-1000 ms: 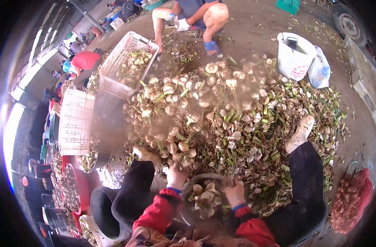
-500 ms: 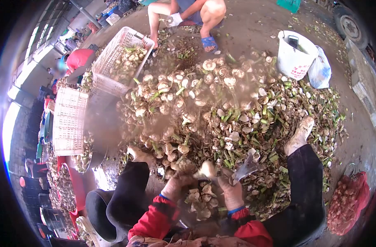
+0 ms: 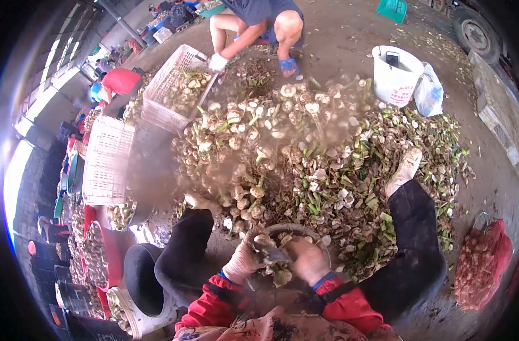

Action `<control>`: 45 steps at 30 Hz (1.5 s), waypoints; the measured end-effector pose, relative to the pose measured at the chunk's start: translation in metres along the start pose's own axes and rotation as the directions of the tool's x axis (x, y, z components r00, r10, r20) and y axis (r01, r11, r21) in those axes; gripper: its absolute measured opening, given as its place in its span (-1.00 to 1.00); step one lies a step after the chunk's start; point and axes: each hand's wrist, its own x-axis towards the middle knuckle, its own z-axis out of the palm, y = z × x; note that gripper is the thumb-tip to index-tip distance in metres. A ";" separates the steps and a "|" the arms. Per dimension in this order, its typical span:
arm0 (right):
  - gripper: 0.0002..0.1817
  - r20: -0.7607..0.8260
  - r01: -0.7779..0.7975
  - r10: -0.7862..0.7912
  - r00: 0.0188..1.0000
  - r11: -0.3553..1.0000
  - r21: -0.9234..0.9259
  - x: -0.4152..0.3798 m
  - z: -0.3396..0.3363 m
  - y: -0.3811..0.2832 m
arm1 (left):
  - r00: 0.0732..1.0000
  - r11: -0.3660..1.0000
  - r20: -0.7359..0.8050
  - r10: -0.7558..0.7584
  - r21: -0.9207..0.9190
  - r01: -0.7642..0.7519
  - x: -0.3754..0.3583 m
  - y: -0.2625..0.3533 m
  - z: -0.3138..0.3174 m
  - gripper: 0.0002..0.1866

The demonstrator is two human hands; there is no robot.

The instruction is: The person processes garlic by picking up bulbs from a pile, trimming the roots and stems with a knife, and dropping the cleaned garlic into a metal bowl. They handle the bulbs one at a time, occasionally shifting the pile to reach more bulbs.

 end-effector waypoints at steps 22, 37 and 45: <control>-0.73 -0.177 0.010 0.020 0.984 0.986 0.167 -0.008 0.043 0.027 | 0.931 0.935 -0.096 0.353 0.084 -0.345 -0.002 -0.026 0.056 -0.34; -0.75 -0.295 0.051 0.048 0.954 0.946 0.319 0.002 0.026 0.011 | 0.889 0.895 -0.251 0.383 -0.136 -0.424 -0.002 0.005 0.058 -0.18; -0.80 0.011 -0.446 0.495 0.869 0.773 0.451 -0.001 0.057 0.068 | 0.944 0.915 -0.104 0.314 -0.233 -0.330 -0.016 0.010 0.099 -0.24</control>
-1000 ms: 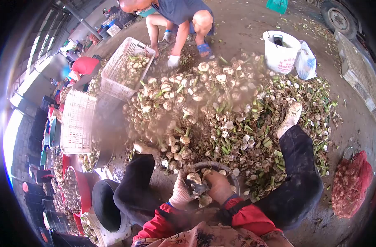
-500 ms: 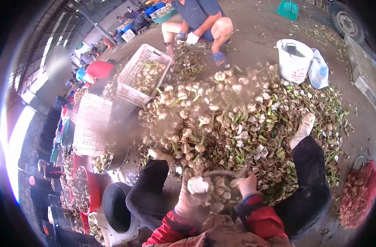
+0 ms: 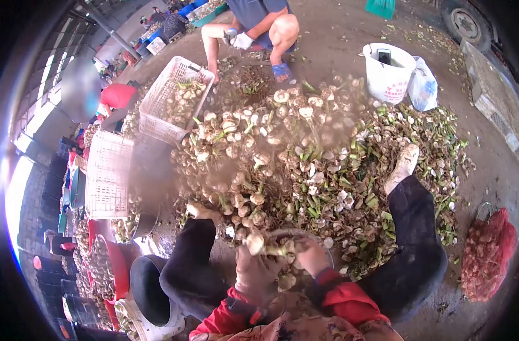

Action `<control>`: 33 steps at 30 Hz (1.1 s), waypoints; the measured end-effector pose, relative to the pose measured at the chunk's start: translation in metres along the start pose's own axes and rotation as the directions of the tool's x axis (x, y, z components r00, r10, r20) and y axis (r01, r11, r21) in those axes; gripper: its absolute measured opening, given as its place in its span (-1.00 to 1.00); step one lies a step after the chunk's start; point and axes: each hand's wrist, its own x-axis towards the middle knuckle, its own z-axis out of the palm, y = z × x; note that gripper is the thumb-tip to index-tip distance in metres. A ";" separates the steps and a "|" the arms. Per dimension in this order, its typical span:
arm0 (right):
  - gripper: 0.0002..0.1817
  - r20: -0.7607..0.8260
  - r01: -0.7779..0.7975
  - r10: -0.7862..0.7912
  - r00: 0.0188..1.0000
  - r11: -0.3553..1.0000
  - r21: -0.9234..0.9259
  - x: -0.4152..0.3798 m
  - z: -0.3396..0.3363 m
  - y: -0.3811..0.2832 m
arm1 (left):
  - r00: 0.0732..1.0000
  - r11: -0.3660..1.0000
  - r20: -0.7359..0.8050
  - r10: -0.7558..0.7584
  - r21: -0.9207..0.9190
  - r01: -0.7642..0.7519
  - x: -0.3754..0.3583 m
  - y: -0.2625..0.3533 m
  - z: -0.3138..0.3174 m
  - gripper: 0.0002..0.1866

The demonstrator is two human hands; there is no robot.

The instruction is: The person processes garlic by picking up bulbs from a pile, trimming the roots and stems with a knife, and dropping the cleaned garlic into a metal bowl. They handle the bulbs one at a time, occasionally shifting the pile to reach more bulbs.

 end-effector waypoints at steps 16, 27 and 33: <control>-0.75 -0.100 -0.137 0.179 0.979 0.934 0.330 0.026 -0.004 -0.006 | 0.920 -0.532 -0.302 0.249 0.752 0.391 0.244 0.015 -0.192 -0.49; -0.62 -0.136 -0.084 0.162 0.977 0.888 0.452 0.037 -0.003 -0.031 | 0.901 0.693 -0.221 -0.373 0.580 0.429 0.198 -0.006 -0.197 -0.48; -0.67 0.081 -0.067 0.017 0.997 0.728 0.682 0.013 -0.021 -0.083 | 0.913 0.770 0.172 -0.371 0.605 0.200 0.094 -0.007 -0.120 -0.41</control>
